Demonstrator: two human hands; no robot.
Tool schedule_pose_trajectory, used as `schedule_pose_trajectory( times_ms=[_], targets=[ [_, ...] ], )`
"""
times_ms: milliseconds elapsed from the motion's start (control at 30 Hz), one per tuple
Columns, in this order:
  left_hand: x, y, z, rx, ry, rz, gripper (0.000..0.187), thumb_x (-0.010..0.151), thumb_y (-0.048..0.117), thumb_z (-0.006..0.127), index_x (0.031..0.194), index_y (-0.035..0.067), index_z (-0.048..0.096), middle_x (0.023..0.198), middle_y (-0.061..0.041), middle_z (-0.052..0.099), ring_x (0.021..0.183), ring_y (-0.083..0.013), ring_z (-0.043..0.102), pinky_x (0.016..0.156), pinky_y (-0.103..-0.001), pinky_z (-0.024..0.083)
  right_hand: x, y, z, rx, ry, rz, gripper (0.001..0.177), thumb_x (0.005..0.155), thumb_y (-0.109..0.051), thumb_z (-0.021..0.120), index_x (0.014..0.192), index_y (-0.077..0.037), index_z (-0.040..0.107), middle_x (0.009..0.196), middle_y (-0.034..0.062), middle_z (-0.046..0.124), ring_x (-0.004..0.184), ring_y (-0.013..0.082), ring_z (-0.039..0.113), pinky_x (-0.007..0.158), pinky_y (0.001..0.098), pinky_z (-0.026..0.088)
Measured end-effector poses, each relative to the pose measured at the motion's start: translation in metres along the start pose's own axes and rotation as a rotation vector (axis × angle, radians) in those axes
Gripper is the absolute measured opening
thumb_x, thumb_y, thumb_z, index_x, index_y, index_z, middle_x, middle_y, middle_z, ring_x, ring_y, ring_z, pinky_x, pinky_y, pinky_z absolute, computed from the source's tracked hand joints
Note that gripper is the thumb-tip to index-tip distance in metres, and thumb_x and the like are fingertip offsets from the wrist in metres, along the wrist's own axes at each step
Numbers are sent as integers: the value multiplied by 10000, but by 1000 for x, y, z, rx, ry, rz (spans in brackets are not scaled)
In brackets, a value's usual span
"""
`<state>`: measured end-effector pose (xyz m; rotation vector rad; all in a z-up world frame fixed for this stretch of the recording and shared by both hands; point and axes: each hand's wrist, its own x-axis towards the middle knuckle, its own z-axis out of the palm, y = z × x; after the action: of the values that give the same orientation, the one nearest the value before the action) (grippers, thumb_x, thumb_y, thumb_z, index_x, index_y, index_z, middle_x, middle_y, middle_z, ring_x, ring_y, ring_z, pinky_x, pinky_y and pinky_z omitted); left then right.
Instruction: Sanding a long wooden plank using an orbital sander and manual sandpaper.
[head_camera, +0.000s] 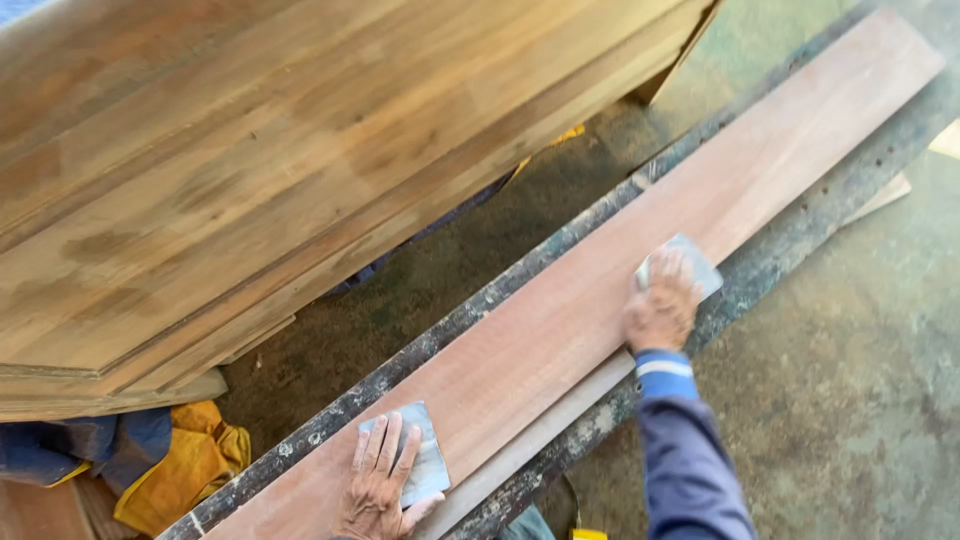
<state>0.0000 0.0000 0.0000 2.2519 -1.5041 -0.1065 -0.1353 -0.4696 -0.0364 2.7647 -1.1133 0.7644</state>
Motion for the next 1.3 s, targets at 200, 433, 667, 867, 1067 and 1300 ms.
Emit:
schedule_pose_trajectory(
  times_ms=[200,433,667,867,1067,1300],
  targets=[
    [-8,-8,22,12,111,62,975,833,742,594,1504,60,405,1558,-265,325,1470,-424,260,1193,-568,158,-91,-215,-42,476,-478,-539,829,762,-154,623,1564,-115,417,1606,112,437,1491,302,386,1228,496,232],
    [-44,-55,99,292,204,10,581,898,349,526,1450,167,524,1509,-154,513,1436,-329,442,1216,-531,259,1,-44,20,320,-428,-490,756,820,-103,510,1567,-83,397,1620,109,401,1483,269,385,1226,459,269],
    [23,-31,161,566,331,141,455,969,302,608,1388,157,506,1481,-140,482,1423,-333,421,1177,-578,299,100,165,58,-18,-317,132,596,1047,-351,445,1560,-52,394,1631,199,342,1514,372,289,1252,525,174],
    [334,148,174,81,-44,88,1139,857,925,390,1598,63,335,1674,-208,260,1575,-350,189,1269,-541,52,119,175,66,113,-248,134,624,1042,-367,458,1544,-5,377,1650,234,321,1551,410,255,1278,528,156],
    [395,186,189,-20,-27,34,1101,840,874,474,1625,115,334,1685,-179,329,1597,-321,224,1308,-510,77,117,179,63,127,-306,161,709,1038,-380,451,1610,12,298,1683,258,270,1573,427,210,1280,548,115],
    [78,101,191,257,12,-203,1028,802,649,562,1603,108,211,1679,-181,198,1578,-330,134,1287,-552,48,127,172,63,136,-324,202,727,1040,-407,400,1620,8,257,1694,238,222,1578,387,156,1267,520,63]
  ],
)
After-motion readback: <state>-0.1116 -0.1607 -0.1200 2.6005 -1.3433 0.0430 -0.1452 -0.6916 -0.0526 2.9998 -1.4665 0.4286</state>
